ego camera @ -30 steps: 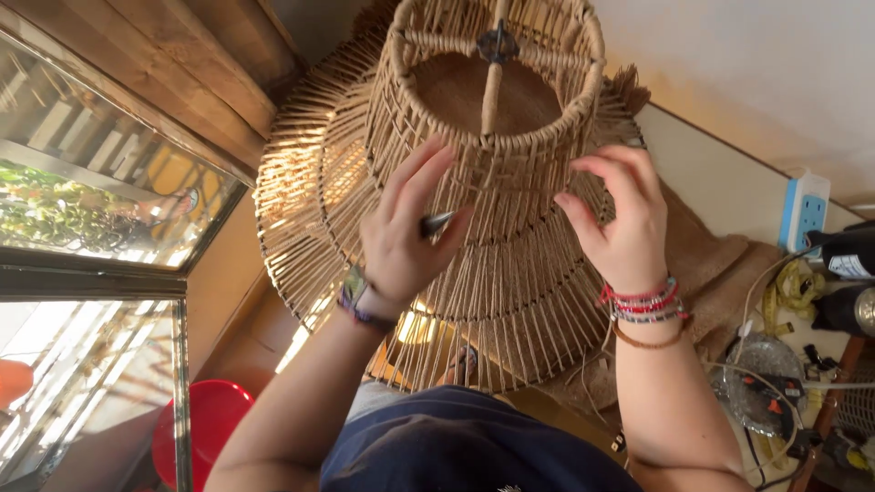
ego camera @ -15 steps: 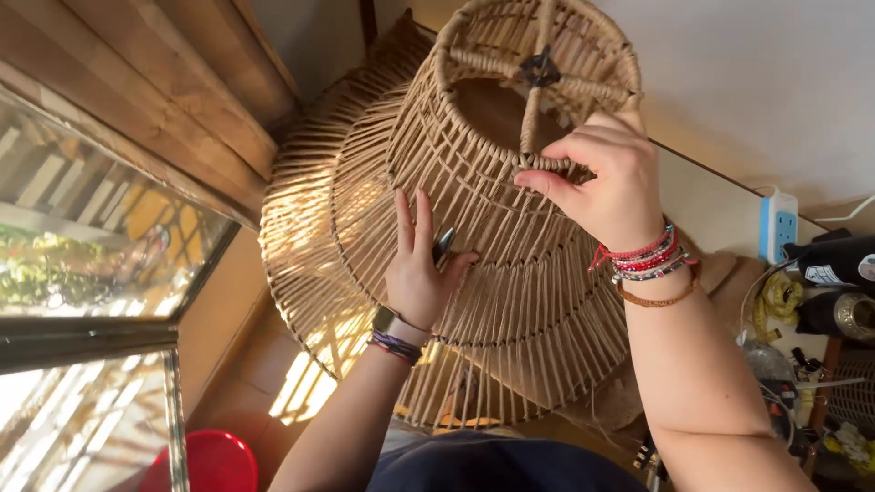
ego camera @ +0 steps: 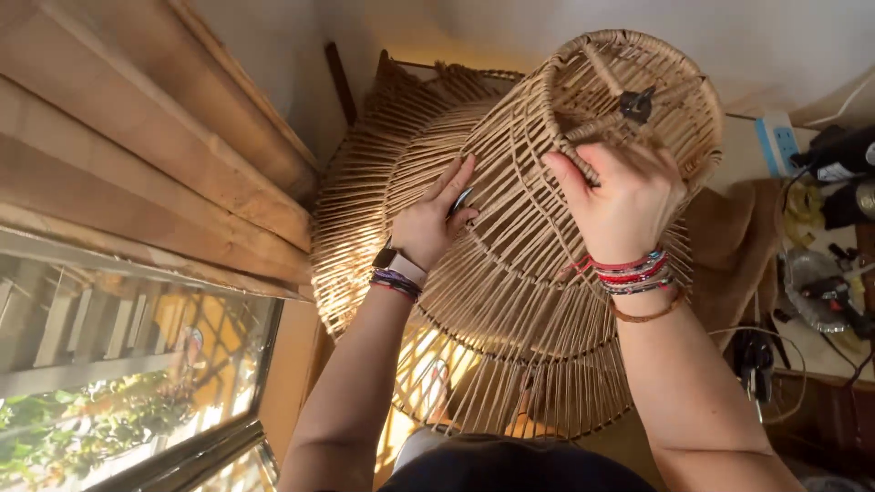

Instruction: Weaving and trimming wicker strands on a lampshade using pliers

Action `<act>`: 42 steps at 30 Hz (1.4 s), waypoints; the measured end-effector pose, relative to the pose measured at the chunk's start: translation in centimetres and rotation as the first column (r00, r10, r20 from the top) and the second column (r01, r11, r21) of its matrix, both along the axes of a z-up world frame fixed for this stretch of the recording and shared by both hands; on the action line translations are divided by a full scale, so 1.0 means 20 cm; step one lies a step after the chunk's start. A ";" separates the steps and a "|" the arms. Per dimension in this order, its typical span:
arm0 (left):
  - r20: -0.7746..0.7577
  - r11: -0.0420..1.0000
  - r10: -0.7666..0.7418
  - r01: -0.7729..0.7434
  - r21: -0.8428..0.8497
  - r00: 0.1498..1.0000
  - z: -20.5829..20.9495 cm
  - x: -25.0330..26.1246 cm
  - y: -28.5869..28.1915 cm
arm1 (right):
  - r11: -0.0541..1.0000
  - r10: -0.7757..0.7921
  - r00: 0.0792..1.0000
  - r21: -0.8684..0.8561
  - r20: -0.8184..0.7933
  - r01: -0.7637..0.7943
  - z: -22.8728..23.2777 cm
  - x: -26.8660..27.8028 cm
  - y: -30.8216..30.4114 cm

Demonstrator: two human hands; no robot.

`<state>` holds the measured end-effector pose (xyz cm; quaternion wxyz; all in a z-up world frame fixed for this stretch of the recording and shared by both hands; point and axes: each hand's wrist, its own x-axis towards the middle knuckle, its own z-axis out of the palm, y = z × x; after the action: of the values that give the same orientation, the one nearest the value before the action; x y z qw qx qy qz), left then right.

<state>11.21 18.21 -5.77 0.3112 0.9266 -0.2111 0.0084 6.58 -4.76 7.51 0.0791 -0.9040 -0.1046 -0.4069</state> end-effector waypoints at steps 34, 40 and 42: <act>-0.496 -0.078 -0.710 -0.756 -0.650 0.500 0.21 -0.39 -0.29 | 0.741 0.313 0.894 0.671 -0.320 -0.019 -0.38 -0.51 -0.09; -0.508 -0.074 -0.658 -0.719 -0.691 0.556 0.26 -0.42 -0.26 | 0.808 0.327 0.891 0.583 -0.315 -0.091 -0.37 -0.51 -0.08; -0.383 0.113 -0.357 -0.367 -0.923 0.852 0.27 -0.42 -0.24 | 0.882 0.300 0.898 0.453 -0.322 -0.132 -0.42 -0.51 -0.08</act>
<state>2.73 13.33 -0.28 0.8906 0.4394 -0.0530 -0.1046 -3.53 -6.34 -0.82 0.3363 -0.9095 -0.0992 -0.2235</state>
